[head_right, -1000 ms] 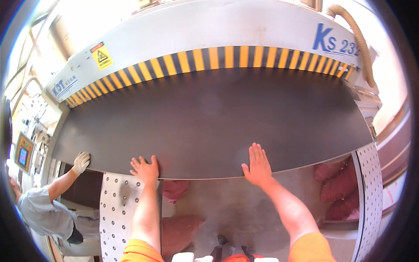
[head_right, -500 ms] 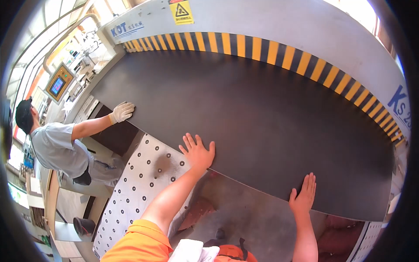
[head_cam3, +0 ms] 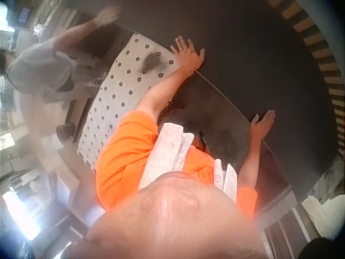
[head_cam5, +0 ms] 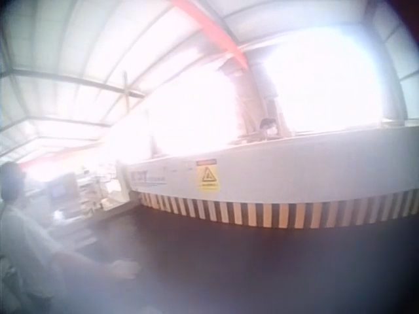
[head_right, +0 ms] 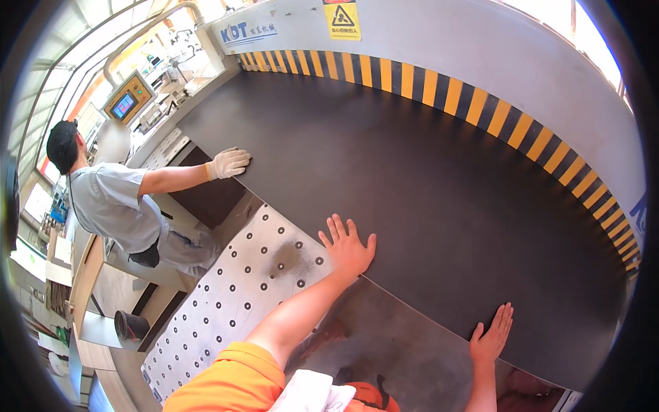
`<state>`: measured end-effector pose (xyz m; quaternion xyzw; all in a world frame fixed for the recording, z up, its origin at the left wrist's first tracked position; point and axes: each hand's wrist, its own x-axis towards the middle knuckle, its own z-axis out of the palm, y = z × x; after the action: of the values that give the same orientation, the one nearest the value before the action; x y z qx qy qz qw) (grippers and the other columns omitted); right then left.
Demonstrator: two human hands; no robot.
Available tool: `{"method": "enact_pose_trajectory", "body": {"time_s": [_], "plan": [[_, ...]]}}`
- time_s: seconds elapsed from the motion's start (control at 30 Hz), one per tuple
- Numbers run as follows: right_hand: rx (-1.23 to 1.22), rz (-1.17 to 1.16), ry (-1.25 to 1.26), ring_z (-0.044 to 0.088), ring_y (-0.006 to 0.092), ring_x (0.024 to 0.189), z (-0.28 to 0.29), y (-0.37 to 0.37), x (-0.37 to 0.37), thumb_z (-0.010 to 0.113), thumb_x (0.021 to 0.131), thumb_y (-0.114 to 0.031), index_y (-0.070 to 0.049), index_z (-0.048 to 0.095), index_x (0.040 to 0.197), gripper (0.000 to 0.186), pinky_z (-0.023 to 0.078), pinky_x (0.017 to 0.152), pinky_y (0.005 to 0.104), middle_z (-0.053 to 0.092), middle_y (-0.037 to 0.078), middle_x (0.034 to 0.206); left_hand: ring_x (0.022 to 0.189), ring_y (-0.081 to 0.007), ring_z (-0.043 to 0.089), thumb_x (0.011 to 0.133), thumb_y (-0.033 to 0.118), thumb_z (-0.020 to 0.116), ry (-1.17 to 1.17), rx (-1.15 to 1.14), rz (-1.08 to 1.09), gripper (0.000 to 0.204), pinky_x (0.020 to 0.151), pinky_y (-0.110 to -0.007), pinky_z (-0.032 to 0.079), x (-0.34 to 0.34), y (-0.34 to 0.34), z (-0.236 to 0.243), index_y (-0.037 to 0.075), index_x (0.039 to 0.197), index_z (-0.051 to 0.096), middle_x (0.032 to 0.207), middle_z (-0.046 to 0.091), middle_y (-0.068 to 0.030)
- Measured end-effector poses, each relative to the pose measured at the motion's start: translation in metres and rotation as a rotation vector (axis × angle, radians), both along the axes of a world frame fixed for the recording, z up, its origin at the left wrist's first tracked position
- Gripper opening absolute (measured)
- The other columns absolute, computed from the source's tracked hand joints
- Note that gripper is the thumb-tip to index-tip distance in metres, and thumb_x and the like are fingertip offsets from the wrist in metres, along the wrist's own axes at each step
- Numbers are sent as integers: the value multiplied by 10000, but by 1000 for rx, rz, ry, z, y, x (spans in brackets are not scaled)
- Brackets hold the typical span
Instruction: The person carries a large panel to an industrial cutting machine with a coworker, places it onto the machine table, and operates the control screen. Together they guide the panel through the cutting cycles, reposition the pieces, and carry the cut panels away to a stack.
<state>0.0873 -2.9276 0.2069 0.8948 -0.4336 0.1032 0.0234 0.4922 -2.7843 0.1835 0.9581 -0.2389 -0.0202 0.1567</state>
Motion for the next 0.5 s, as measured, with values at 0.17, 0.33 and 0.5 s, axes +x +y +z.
{"method": "enact_pose_trajectory", "body": {"time_s": [0.17,0.33,0.5], "plan": [[-13,8,-4,224,361,1481,-5,1,-1,550,845,-157,31,277,1510,744,188,1205,483,252,199,1590,1505,-398,86,926,568,460,23,-18,-5,800,1172,-615,41,0,4,1,-16,1468,386,1590,186,-273],[-29,-5,22,230,366,1477,-12,-5,-8,539,854,-153,27,273,1513,733,191,1202,492,254,198,1590,1504,-400,89,924,563,467,21,-34,-9,798,1172,-616,41,1,3,4,-18,1466,387,1587,189,-277],[-62,28,15,242,377,1470,-15,-5,-5,543,860,-168,29,286,1508,724,199,1198,498,263,202,1585,1503,-393,99,920,558,477,7,-51,-1,784,1176,-609,42,2,5,7,-5,1461,402,1586,203,-269]]}}
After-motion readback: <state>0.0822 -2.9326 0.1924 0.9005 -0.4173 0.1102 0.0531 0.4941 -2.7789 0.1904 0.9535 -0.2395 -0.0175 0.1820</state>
